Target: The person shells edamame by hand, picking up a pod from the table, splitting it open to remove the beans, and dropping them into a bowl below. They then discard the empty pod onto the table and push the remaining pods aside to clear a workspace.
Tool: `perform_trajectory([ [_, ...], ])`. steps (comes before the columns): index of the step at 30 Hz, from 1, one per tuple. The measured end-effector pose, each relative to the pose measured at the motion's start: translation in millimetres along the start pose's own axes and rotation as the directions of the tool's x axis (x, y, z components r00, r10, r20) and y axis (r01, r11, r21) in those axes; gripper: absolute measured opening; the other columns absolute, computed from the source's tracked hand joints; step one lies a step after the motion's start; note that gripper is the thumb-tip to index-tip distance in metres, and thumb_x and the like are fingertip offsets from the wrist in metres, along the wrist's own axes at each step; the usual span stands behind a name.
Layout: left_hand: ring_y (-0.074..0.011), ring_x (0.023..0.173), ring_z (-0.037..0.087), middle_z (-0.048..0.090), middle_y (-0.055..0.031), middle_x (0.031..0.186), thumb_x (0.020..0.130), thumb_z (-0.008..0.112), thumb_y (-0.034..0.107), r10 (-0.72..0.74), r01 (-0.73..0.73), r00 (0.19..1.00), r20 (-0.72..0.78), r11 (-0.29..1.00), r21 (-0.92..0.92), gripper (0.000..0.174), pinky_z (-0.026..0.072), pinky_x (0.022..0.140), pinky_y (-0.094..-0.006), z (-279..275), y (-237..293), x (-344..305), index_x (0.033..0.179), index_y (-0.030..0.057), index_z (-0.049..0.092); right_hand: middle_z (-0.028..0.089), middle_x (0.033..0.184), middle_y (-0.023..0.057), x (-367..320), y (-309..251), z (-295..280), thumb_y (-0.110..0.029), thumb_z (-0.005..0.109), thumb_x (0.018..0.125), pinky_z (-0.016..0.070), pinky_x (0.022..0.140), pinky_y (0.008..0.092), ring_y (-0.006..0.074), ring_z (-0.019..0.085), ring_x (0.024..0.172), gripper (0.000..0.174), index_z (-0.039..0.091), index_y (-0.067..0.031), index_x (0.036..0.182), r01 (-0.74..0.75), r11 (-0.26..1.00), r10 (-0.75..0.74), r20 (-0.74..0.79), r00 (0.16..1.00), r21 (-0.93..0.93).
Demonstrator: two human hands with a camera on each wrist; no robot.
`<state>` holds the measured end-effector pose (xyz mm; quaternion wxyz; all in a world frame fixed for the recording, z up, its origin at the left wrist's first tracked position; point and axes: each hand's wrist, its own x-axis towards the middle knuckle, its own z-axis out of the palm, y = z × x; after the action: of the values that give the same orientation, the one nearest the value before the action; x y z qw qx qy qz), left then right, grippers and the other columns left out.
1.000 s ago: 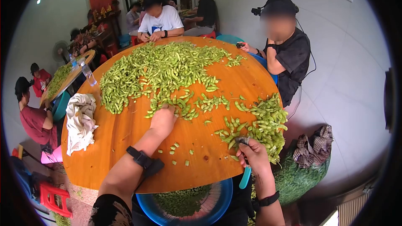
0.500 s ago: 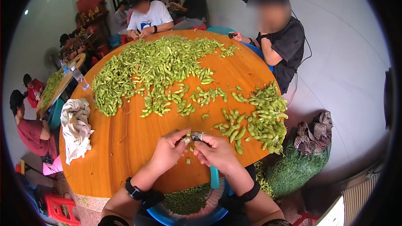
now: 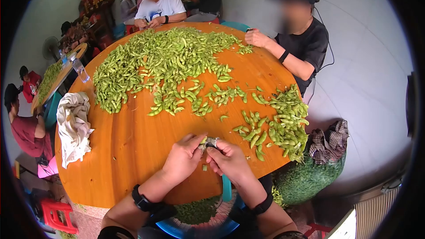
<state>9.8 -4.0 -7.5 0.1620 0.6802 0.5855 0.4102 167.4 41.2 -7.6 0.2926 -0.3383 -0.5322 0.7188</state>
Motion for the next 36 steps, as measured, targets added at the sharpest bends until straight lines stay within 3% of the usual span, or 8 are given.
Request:
perform_trajectory([
  [4,-0.0287,0.072,0.065,0.06,-0.0164,0.09,0.082,0.053,-0.005,-0.036,0.039,0.999,0.036,0.996,-0.08,0.038,0.0529,0.064,-0.0341,1,-2,-1,0.119,0.0001,0.057,0.057,0.07,0.0003,-2,-2,2,-0.01,0.051,0.096,0.0334,0.038,0.0187,0.0048,0.049,0.049,0.013,0.057,-0.0041,0.086,0.012,0.999,-0.011,-0.037,0.999,0.032],
  [6,-0.0154,0.067,0.064,0.059,-0.009,0.087,0.084,0.048,-0.012,-0.05,0.069,0.995,0.084,0.972,-0.227,0.041,0.0539,0.062,-0.0259,-1,1,0,0.121,0.0014,0.057,0.056,0.068,-0.0004,2,3,-2,-0.011,0.051,0.096,0.0339,0.038,0.0188,0.0047,0.048,0.048,0.012,0.058,-0.005,0.088,0.025,0.998,-0.024,-0.023,0.999,0.057],
  [10,-0.0108,0.067,0.062,0.059,-0.0055,0.087,0.089,0.046,-0.008,-0.129,0.172,0.978,0.161,0.943,-0.286,0.039,0.0527,0.062,-0.0236,-7,0,4,0.124,0.0044,0.056,0.057,0.07,0.0,3,2,-2,-0.01,0.052,0.095,0.0328,0.038,0.0186,0.0047,0.048,0.047,0.012,0.058,-0.004,0.087,0.024,0.994,-0.02,-0.032,0.999,0.11],
  [12,-0.0073,0.064,0.058,0.059,-0.0025,0.086,0.093,0.045,-0.002,-0.342,0.447,0.89,0.303,0.791,-0.419,0.036,0.0501,0.059,-0.0211,-11,1,5,0.126,0.0072,0.056,0.057,0.07,0.0001,4,-1,-2,-0.01,0.052,0.095,0.0329,0.037,0.0186,0.0047,0.048,0.047,0.011,0.059,-0.0039,0.089,0.015,0.993,-0.013,-0.026,1.0,0.115],
  [24,-0.0049,0.058,0.053,0.064,-0.0026,0.088,0.091,0.062,0.011,-0.333,0.428,0.894,0.301,0.427,-0.797,0.016,0.0427,0.051,-0.0176,-15,-9,8,0.105,0.0051,0.062,0.057,0.067,0.0013,0,-23,1,-0.007,0.053,0.091,0.0406,0.044,0.0219,0.0054,0.051,0.049,0.013,0.06,0.0001,0.1,0.145,0.96,-0.157,-0.031,0.987,-0.241],
  [31,-0.0074,0.062,0.057,0.065,-0.0043,0.094,0.091,0.062,0.008,-0.347,0.356,0.914,0.209,0.44,-0.824,0.016,0.0466,0.054,-0.0204,-6,-11,7,0.106,0.0031,0.063,0.058,0.068,0.0014,-5,-27,0,-0.007,0.053,0.091,0.0415,0.045,0.0224,0.0057,0.052,0.049,0.015,0.06,-0.0002,0.102,0.069,0.962,-0.076,-0.018,0.997,-0.263],
  [34,-0.008,0.069,0.059,0.064,-0.0054,0.095,0.092,0.057,0.002,-0.246,0.179,0.969,0.006,0.689,-0.703,0.021,0.0494,0.058,-0.023,-2,-10,5,0.112,-0.0012,0.06,0.059,0.067,0.0016,-4,-29,1,-0.007,0.053,0.091,0.0416,0.045,0.0223,0.006,0.052,0.049,0.013,0.06,-0.0001,0.099,0.111,0.957,-0.122,-0.024,0.992,-0.269],
  [36,-0.0159,0.075,0.063,0.062,-0.0107,0.094,0.087,0.055,-0.005,-0.158,0.16,0.987,0.027,0.964,-0.214,0.03,0.0511,0.064,-0.0281,-8,-4,4,0.118,-0.0044,0.056,0.059,0.068,0.0004,-3,-30,3,-0.008,0.054,0.092,0.0395,0.042,0.0209,0.0049,0.052,0.049,0.009,0.059,-0.0012,0.092,0.124,0.95,-0.131,-0.008,0.991,-0.288],
])
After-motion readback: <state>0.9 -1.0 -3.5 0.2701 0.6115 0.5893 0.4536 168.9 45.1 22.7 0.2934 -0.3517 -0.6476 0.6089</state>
